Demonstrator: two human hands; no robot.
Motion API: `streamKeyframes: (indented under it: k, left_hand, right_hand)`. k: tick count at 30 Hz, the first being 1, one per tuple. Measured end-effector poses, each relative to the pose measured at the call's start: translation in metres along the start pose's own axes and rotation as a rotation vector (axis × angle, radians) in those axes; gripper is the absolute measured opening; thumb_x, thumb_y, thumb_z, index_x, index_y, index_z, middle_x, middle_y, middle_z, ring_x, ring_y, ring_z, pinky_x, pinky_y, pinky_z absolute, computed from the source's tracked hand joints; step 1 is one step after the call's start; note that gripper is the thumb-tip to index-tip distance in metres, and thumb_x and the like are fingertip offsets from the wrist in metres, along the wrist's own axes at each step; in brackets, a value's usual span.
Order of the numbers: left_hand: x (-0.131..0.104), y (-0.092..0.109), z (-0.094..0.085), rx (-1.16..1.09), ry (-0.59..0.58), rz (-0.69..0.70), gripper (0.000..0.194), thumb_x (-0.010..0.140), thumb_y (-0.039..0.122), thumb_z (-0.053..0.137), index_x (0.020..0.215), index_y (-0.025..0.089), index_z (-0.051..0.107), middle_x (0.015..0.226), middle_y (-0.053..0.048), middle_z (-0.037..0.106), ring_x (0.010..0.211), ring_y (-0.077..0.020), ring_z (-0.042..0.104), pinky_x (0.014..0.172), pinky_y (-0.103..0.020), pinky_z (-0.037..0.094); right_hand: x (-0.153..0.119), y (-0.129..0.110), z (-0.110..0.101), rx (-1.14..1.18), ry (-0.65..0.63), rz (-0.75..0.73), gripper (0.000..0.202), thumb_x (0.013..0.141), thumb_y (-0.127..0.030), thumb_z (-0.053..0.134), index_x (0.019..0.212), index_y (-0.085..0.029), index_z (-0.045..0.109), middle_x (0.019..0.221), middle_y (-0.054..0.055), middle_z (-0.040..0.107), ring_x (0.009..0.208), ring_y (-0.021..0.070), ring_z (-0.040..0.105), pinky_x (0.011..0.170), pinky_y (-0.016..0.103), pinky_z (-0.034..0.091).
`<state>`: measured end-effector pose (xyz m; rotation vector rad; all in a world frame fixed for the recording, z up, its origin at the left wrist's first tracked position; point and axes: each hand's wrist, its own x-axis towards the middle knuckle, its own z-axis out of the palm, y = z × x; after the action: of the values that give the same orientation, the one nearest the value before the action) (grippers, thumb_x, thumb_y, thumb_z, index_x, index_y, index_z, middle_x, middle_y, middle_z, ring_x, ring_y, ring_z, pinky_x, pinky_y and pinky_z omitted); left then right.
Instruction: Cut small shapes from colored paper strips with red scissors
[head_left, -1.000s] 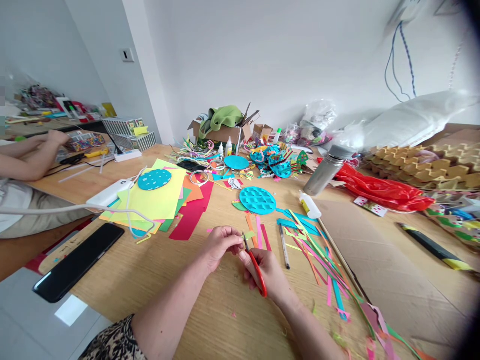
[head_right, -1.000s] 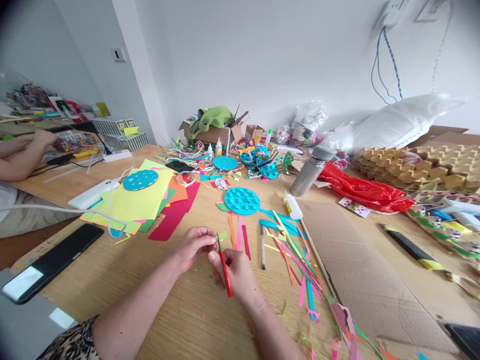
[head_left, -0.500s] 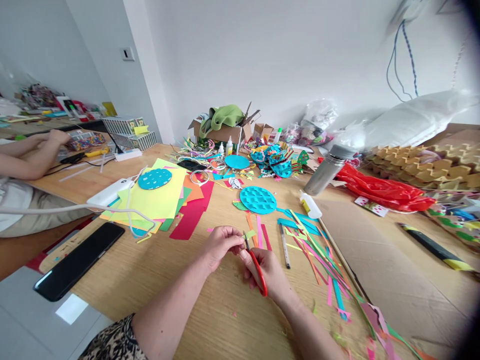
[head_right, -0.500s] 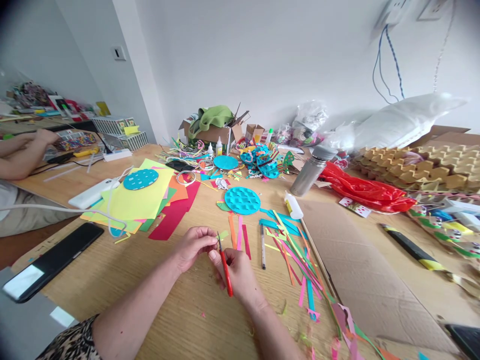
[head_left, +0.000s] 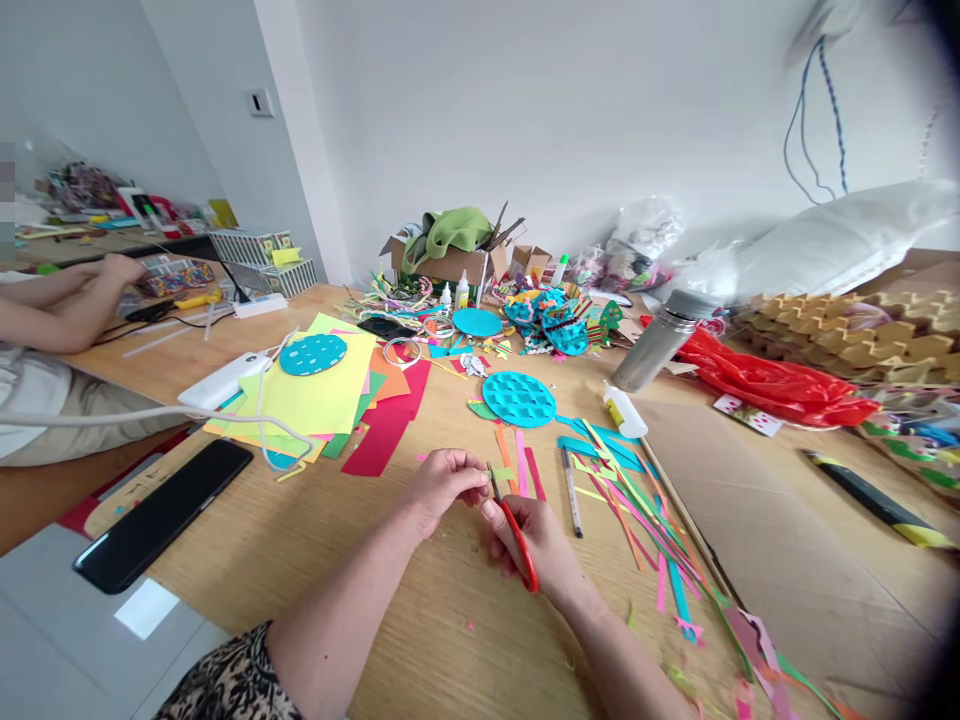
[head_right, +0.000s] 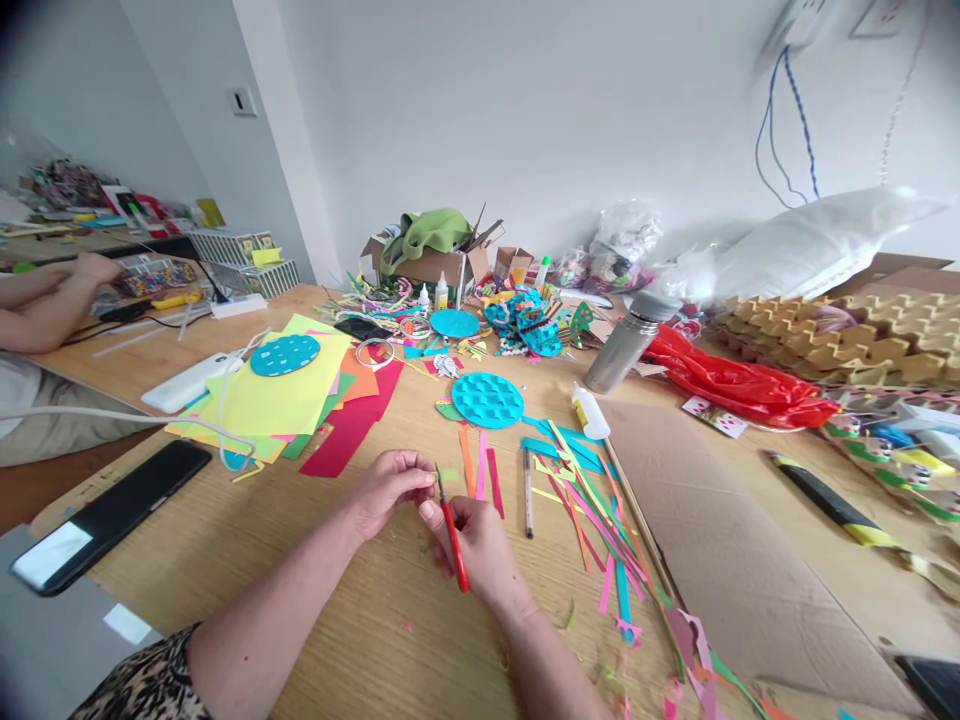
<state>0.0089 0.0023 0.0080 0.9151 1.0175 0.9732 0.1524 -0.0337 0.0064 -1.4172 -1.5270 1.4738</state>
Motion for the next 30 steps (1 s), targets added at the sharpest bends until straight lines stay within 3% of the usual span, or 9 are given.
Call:
streamKeyframes:
  k: [30]
  left_hand:
    - [0.0019,-0.0045,-0.0030,-0.008,-0.046,-0.025,0.014,0.060,0.024,0.068,0.063,0.013,0.061,0.059,-0.001,0.061,0.055,-0.0097,0.053,0.056,-0.023,0.039]
  right_hand:
    - [0.0012,0.0034,0.0002,0.003,0.018,0.013,0.052,0.069,-0.066,0.061,0.057,-0.019,0.043,0.044,-0.004,0.050,0.032,0.0093,0.047,0.032,0.019,0.027]
